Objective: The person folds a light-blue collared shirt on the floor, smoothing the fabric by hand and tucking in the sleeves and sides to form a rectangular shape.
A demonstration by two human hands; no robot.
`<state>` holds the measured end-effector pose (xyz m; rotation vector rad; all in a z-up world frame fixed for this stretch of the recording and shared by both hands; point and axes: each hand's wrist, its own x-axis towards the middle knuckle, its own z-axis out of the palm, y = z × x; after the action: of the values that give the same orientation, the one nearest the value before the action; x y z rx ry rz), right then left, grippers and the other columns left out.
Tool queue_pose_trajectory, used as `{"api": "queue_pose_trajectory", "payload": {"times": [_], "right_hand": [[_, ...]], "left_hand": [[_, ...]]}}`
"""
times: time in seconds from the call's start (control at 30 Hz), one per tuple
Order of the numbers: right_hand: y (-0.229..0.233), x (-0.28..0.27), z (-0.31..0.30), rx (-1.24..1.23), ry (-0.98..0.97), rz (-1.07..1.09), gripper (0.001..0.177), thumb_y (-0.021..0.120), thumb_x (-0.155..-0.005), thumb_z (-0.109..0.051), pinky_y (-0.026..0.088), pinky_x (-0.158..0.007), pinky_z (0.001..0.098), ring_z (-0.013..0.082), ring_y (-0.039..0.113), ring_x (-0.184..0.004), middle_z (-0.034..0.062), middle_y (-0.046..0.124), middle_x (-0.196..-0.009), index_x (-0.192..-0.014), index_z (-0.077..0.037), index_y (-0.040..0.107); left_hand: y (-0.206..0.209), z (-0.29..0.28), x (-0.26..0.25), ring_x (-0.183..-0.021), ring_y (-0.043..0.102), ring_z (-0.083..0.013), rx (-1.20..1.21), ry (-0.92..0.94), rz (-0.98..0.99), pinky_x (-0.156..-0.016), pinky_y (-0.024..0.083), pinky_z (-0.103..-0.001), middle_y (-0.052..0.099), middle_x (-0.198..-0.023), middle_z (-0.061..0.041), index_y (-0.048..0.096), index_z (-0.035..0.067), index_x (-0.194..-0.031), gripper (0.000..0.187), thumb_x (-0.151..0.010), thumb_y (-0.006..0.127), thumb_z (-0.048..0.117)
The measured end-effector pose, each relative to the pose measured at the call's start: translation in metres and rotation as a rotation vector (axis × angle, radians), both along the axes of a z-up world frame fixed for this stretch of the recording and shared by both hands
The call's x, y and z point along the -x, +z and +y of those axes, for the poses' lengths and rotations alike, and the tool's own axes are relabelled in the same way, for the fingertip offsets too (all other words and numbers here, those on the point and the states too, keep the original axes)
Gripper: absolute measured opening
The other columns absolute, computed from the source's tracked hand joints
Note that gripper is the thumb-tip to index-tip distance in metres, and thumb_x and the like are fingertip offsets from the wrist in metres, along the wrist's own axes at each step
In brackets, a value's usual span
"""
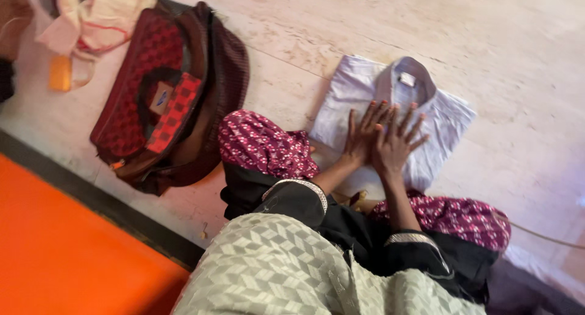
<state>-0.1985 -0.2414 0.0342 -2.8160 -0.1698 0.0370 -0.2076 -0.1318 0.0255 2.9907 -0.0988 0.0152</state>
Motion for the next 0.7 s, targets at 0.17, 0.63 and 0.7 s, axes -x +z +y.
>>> {"api": "queue_pose_trajectory", "payload": {"times": [0.17,0.63,0.7], "right_hand": [[0.009,0.011,-0.006,-0.051,-0.118,0.153,0.064,0.025,-0.109,-0.051,-0.008,-0.121,0.0669,0.0349,-0.003,-0.16,0.0067,0.002,-0.176,-0.168,-0.026,0.016],[-0.014,0.03,-0.029,0.143,-0.157,0.069,0.079,0.018,-0.109,-0.057,-0.012,-0.12,0.0607,0.0308,-0.007,-0.158,0.0149,-0.004,-0.173,-0.166,-0.003,0.007],[-0.023,0.041,-0.016,0.013,-0.049,0.101,0.076,0.016,-0.109,-0.058,-0.017,-0.123,0.0558,0.0255,-0.012,-0.161,0.0073,-0.011,-0.173,-0.166,-0.009,0.003]], "left_hand": [[-0.006,0.019,0.003,-0.163,0.009,-0.0241,0.21,0.008,-0.064,-0.128,0.003,-0.068,0.01,-0.176,0.001,0.021,0.033,-0.166,0.072,-0.101,0.042,0.056],[0.002,0.085,-0.001,-0.16,-0.003,-0.0222,-0.076,0.104,0.082,-0.122,-0.008,-0.068,-0.004,-0.174,-0.001,0.009,0.023,-0.168,0.075,-0.108,0.029,0.063],[-0.013,0.056,0.019,-0.162,-0.002,-0.0215,0.054,-0.015,0.005,-0.125,-0.006,-0.066,-0.002,-0.176,0.0,0.01,0.023,-0.168,0.077,-0.106,0.029,0.064]]}}
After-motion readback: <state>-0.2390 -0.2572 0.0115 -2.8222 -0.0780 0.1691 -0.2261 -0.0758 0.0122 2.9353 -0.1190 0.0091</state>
